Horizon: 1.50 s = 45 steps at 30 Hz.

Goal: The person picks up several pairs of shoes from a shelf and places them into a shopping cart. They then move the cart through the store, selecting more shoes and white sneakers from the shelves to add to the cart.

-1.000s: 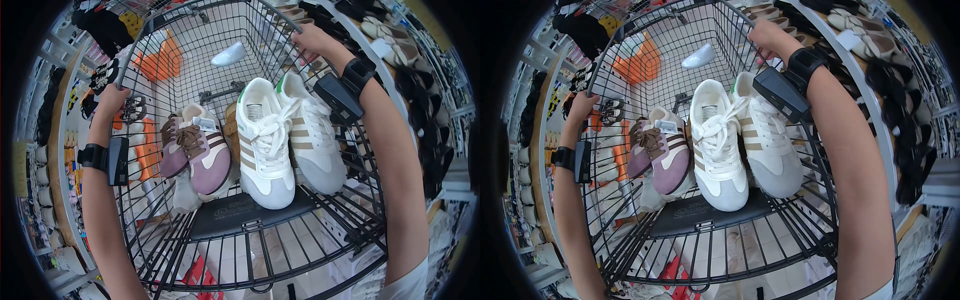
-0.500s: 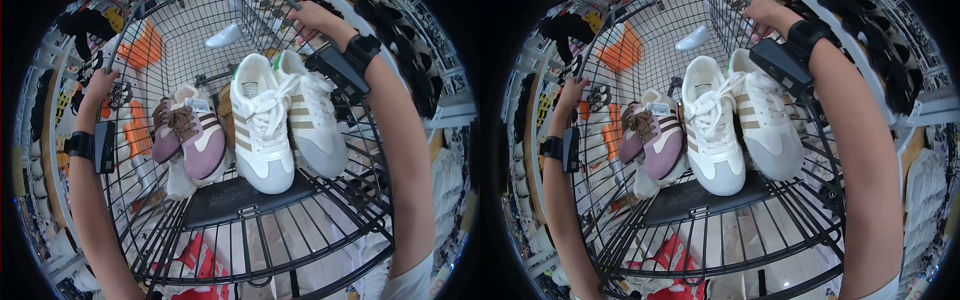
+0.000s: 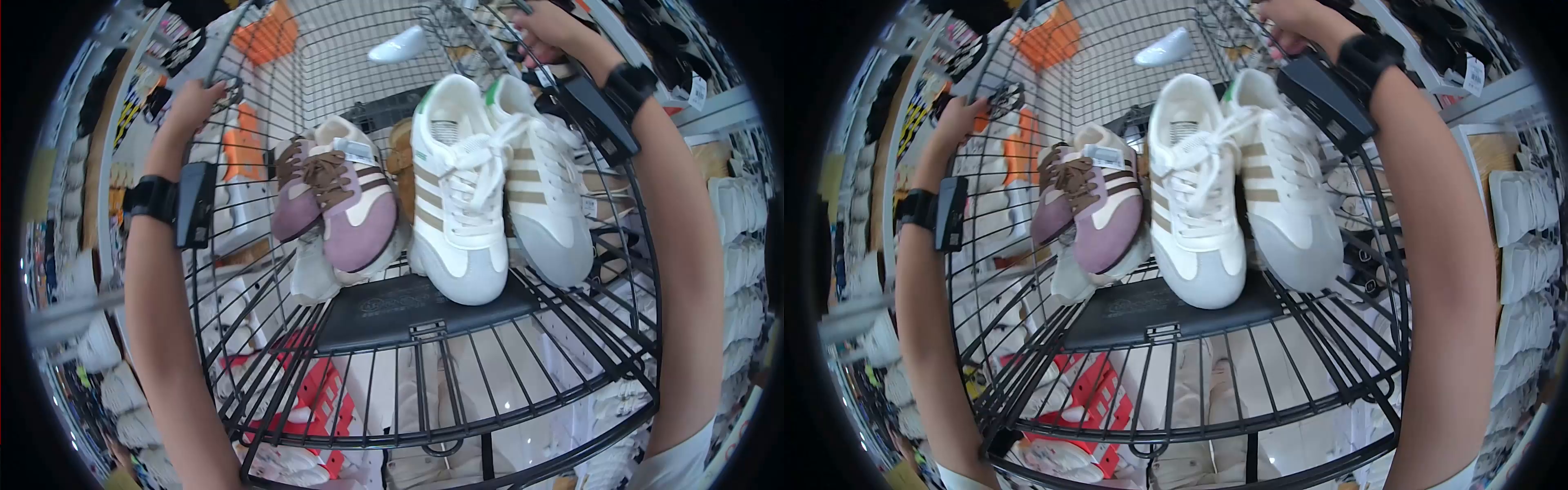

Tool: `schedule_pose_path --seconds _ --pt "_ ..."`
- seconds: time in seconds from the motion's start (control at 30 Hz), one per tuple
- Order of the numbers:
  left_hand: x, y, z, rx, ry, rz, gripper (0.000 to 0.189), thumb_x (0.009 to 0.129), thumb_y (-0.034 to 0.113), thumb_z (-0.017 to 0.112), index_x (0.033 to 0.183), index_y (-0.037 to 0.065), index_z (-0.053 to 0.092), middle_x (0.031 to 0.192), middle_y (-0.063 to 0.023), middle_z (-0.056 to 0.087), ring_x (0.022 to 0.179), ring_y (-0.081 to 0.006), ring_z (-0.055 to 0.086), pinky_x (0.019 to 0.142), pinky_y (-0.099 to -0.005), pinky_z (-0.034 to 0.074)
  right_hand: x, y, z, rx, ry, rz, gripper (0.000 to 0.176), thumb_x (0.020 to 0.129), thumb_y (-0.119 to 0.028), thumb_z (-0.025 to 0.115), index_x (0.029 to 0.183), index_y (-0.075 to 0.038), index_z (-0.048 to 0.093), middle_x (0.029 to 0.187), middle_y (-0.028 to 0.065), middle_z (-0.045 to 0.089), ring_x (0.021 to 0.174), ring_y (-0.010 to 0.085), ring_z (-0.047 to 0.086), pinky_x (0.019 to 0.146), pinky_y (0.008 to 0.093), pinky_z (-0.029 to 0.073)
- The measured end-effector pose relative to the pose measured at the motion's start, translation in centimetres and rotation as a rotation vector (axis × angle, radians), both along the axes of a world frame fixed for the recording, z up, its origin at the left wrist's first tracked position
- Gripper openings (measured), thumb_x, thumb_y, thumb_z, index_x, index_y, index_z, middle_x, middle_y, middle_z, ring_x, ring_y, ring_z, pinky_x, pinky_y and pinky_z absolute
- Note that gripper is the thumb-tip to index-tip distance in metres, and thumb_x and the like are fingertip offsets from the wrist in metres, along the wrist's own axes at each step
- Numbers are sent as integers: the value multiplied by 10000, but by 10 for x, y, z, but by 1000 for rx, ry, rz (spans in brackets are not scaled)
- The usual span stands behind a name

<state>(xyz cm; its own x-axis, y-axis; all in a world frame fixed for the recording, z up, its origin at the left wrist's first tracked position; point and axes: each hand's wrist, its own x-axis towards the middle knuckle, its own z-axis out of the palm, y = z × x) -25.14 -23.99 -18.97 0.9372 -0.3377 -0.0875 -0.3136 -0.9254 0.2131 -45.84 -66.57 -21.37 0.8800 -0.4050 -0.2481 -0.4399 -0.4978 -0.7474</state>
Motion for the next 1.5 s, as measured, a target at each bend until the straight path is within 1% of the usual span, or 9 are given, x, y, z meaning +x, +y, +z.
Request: schedule_pose_path --seconds 0.3,0.47,0.63,0.77,0.9,1.03,1.17,1.37,1.5 --pt "-13 -31 18 487 -323 -194 406 793 346 545 850 -47 632 872 -223 622 823 -353 607 740 -419 481 27 -23 -99 248 -152 -5 224 853 -197 466 978 -12 458 584 72 533 398 163 527 324 260 430" --pt "-6 -38 7 342 -275 86 458 769 369 593 873 -76 618 834 -233 621 818 -349 608 739 -398 478 63 -45 -163 236 -70 47 190 883 -256 418 974 -90 409 590 87 528 349 188 529 264 263 379" --pt "-8 -38 19 359 -314 128 476 780 386 592 909 -72 613 853 -230 620 813 -338 614 727 -395 487 68 -37 -130 143 -82 24 200 868 -231 434 978 -66 406 591 85 524 372 181 535 296 262 395" --pt "-13 -50 26 313 -186 311 366 739 262 565 1031 47 607 1058 -137 601 981 -287 582 818 -374 466 101 -91 -188 -200 -325 71 173 834 -183 522 923 -55 447 576 46 486 445 129 510 388 266 397" --pt "-28 -47 38 261 -270 290 362 742 271 575 1026 50 608 1056 -134 605 978 -290 583 836 -373 455 70 -60 -121 -219 -314 52 166 810 -147 549 886 -27 465 601 69 489 513 137 534 470 285 435" --pt "-44 -50 42 199 -326 260 324 739 207 546 998 25 620 1047 -173 603 987 -310 576 840 -381 452 74 -71 -116 -12 -202 25 115 865 -201 478 918 -109 436 545 36 467 334 129 455 271 259 348" --pt "-18 -49 26 215 -373 173 292 737 146 524 975 10 624 1013 -197 608 953 -322 591 791 -376 477 123 -151 -210 -207 -477 -63 138 865 -217 471 966 -124 455 537 34 457 315 130 443 259 266 366" --pt "-38 -56 30 143 -352 250 269 726 116 542 968 44 636 982 -162 626 936 -297 604 782 -367 481 56 -51 -64 79 -166 71 212 853 -123 498 1011 17 477 673 134 559 474 182 569 386 263 479" --pt "-44 -54 29 127 -369 311 265 724 114 549 965 50 638 989 -153 627 935 -285 607 774 -358 483 46 -33 -49 139 -220 129 226 863 -89 480 999 92 482 693 156 589 488 190 585 410 269 505"
